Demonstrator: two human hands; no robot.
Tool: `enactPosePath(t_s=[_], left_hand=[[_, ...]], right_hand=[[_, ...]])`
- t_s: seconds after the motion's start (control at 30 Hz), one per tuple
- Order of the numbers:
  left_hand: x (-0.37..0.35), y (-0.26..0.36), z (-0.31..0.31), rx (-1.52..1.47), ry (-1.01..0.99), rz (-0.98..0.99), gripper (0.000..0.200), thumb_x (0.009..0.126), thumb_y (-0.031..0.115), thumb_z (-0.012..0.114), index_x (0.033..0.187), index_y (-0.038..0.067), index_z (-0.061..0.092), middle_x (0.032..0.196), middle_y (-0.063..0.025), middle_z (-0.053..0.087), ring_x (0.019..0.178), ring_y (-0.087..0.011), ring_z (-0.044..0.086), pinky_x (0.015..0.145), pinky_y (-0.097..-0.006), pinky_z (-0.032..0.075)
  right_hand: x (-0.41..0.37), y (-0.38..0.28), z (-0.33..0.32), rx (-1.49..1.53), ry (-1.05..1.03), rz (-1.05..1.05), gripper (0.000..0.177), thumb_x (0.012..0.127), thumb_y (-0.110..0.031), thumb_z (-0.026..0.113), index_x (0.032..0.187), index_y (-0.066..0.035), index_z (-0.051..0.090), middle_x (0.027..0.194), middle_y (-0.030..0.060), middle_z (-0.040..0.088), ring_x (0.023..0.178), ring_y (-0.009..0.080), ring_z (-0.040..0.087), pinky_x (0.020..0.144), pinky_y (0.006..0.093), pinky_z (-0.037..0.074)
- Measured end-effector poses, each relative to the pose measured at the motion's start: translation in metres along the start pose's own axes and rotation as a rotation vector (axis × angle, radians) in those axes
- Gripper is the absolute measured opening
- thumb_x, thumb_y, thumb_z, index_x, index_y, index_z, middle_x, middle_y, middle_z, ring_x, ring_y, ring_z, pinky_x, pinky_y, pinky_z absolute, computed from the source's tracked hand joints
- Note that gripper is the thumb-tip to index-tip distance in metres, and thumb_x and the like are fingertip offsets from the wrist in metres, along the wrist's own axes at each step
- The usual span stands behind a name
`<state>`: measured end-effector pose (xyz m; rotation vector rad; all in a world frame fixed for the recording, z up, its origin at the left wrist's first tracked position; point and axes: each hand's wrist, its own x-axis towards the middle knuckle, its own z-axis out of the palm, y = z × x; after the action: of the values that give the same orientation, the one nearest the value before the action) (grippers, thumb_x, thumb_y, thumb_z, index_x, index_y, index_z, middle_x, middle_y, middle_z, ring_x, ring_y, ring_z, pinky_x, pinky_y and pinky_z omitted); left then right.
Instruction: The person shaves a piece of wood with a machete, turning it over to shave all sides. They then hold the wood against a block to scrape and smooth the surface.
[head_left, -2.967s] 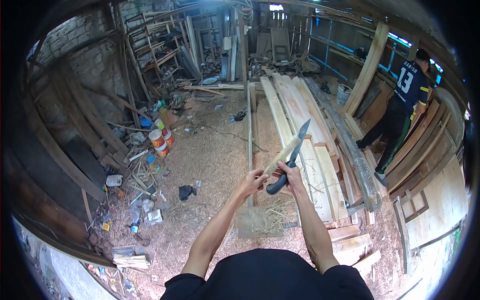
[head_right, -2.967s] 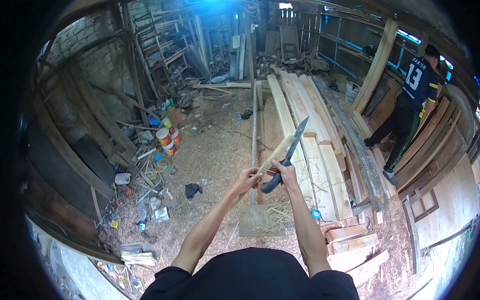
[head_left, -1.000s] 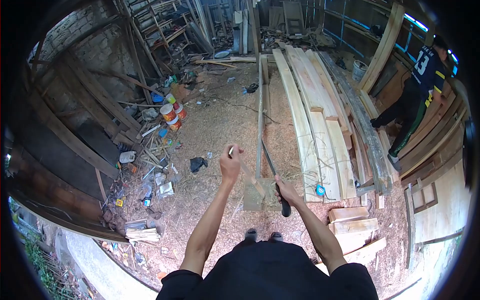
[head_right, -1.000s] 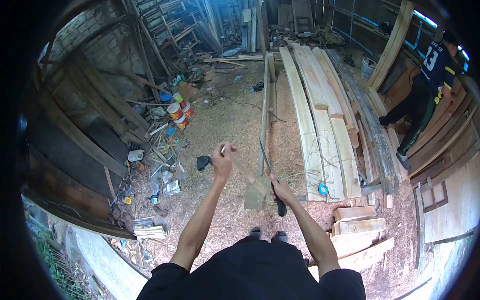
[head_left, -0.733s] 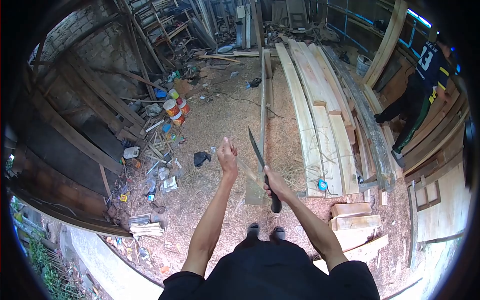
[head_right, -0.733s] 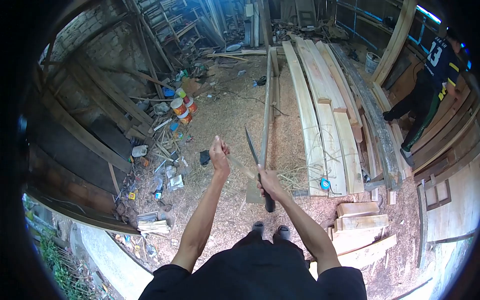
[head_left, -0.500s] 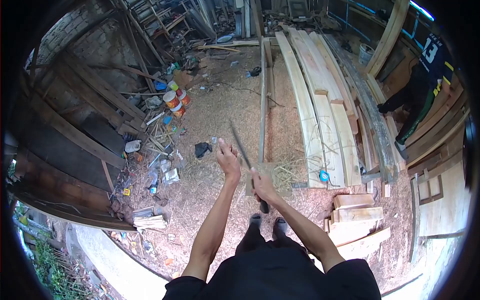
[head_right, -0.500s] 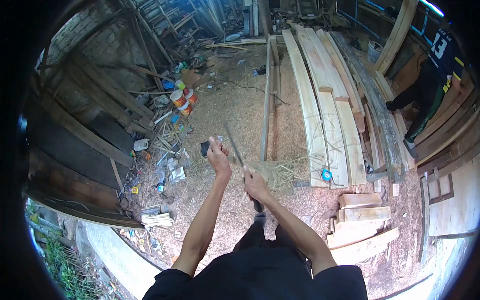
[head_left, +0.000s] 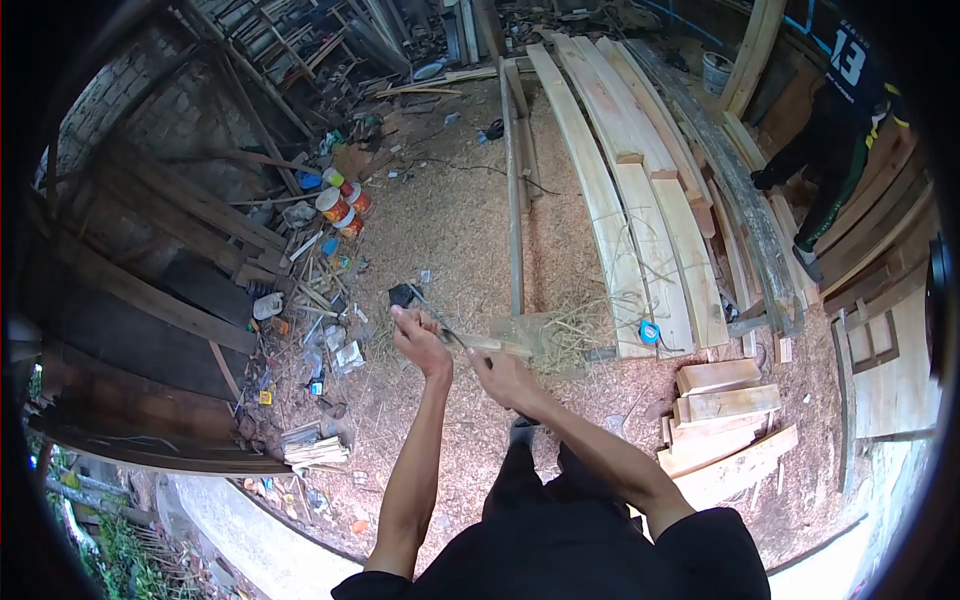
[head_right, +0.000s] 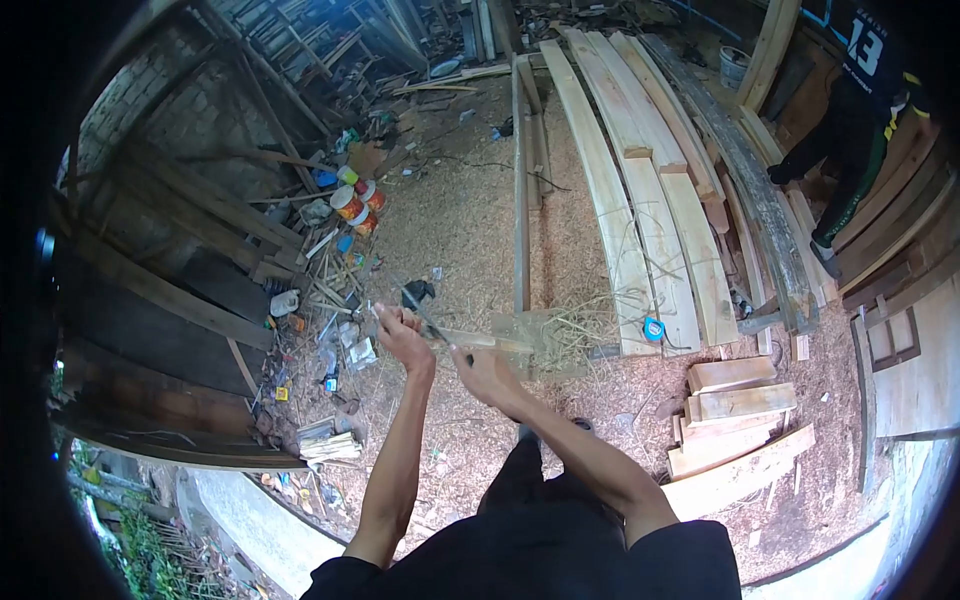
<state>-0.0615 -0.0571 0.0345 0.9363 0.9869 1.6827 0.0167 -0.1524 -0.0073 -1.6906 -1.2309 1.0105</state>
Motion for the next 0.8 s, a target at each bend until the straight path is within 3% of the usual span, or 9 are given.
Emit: enactPosePath(t_s=[0.07, 0.13, 0.27, 0.4, 0.47, 0.53, 0.67, 0.73, 0.8], left_hand=[[-0.003, -0.006, -0.004, 0.071, -0.002, 0.022, 0.044, 0.093, 0.037, 0.036, 0.058, 0.013, 0.025, 0.054, 0.005, 0.023, 0.046, -0.005, 0.022, 0.042, -0.0241, 0.016], [-0.003, -0.008, -0.004, 0.03, 0.08, 0.07, 0.044, 0.093, 0.038, 0.036, 0.059, 0.013, 0.026, 0.054, 0.0048, 0.022, 0.046, -0.005, 0.022, 0.041, -0.0241, 0.016], [-0.004, -0.008, -0.013, 0.047, 0.108, 0.055, 0.044, 0.093, 0.038, 0.036, 0.059, 0.012, 0.025, 0.054, 0.0047, 0.022, 0.045, -0.0052, 0.021, 0.041, -0.0243, 0.016], [-0.004, -0.008, -0.009, 0.072, 0.127, 0.069, 0.044, 0.093, 0.038, 0.036, 0.059, 0.012, 0.024, 0.053, 0.0047, 0.022, 0.045, -0.0052, 0.02, 0.041, -0.0244, 0.015], [-0.004, -0.009, -0.01, 0.057, 0.117, 0.088, 0.044, 0.093, 0.037, 0.036, 0.059, 0.012, 0.024, 0.053, 0.0047, 0.022, 0.045, -0.0052, 0.019, 0.041, -0.0243, 0.015], [0.0, -0.012, -0.011, 0.061, 0.093, 0.086, 0.044, 0.094, 0.037, 0.036, 0.059, 0.013, 0.024, 0.052, 0.0045, 0.022, 0.045, -0.0051, 0.019, 0.041, -0.0243, 0.015], [0.001, -0.011, -0.005, 0.024, 0.021, 0.078, 0.044, 0.094, 0.036, 0.035, 0.059, 0.012, 0.025, 0.052, 0.004, 0.023, 0.045, -0.0058, 0.019, 0.041, -0.0246, 0.015], [0.01, -0.009, -0.006, -0.101, -0.251, 0.016, 0.044, 0.094, 0.037, 0.036, 0.059, 0.011, 0.026, 0.051, 0.0036, 0.023, 0.045, -0.0066, 0.018, 0.041, -0.0258, 0.014], [0.017, -0.01, -0.005, -0.11, -0.316, -0.039, 0.043, 0.093, 0.039, 0.038, 0.061, 0.01, 0.031, 0.049, 0.0017, 0.028, 0.04, -0.0085, 0.026, 0.038, -0.0248, 0.021]], right_hand=[[0.0, 0.018, 0.01, -0.028, 0.124, -0.159, 0.053, 0.089, -0.042, 0.035, 0.08, 0.005, 0.056, 0.06, 0.0241, 0.055, 0.056, 0.0346, 0.059, 0.054, 0.043, 0.044], [0.002, 0.025, -0.002, 0.205, -0.194, 0.377, 0.052, 0.089, -0.042, 0.034, 0.083, 0.005, 0.056, 0.064, 0.0272, 0.055, 0.066, 0.042, 0.058, 0.062, 0.0458, 0.044], [-0.004, 0.012, -0.002, 0.022, -0.104, 0.106, 0.055, 0.089, -0.045, 0.035, 0.08, 0.006, 0.056, 0.066, 0.0292, 0.055, 0.07, 0.0457, 0.055, 0.065, 0.0468, 0.043], [-0.012, 0.033, 0.008, 0.029, -0.061, 0.071, 0.062, 0.087, -0.048, 0.036, 0.069, 0.009, 0.055, 0.061, 0.0281, 0.054, 0.065, 0.0421, 0.057, 0.061, 0.0451, 0.044], [0.001, 0.088, 0.012, 0.136, -0.077, 0.372, 0.064, 0.087, -0.048, 0.037, 0.067, 0.011, 0.053, 0.052, 0.0202, 0.053, 0.051, 0.0323, 0.057, 0.051, 0.0432, 0.044], [0.009, 0.166, 0.023, -0.017, -0.025, 0.355, 0.066, 0.087, -0.049, 0.037, 0.06, 0.01, 0.051, 0.044, 0.0144, 0.048, 0.039, 0.0237, 0.052, 0.04, 0.039, 0.042], [-0.01, 0.129, -0.009, 0.063, -0.191, 0.53, 0.064, 0.087, -0.049, 0.037, 0.061, 0.007, 0.051, 0.046, 0.0135, 0.048, 0.036, 0.0211, 0.049, 0.037, 0.0367, 0.041], [-0.006, 0.11, -0.003, 0.077, -0.005, 0.14, 0.061, 0.087, -0.049, 0.038, 0.063, 0.006, 0.051, 0.047, 0.0116, 0.048, 0.038, 0.02, 0.049, 0.039, 0.0362, 0.041], [-0.006, 0.075, -0.006, 0.074, 0.013, 0.093, 0.06, 0.088, -0.048, 0.038, 0.064, 0.005, 0.051, 0.048, 0.0108, 0.048, 0.039, 0.0192, 0.048, 0.04, 0.0354, 0.04]])
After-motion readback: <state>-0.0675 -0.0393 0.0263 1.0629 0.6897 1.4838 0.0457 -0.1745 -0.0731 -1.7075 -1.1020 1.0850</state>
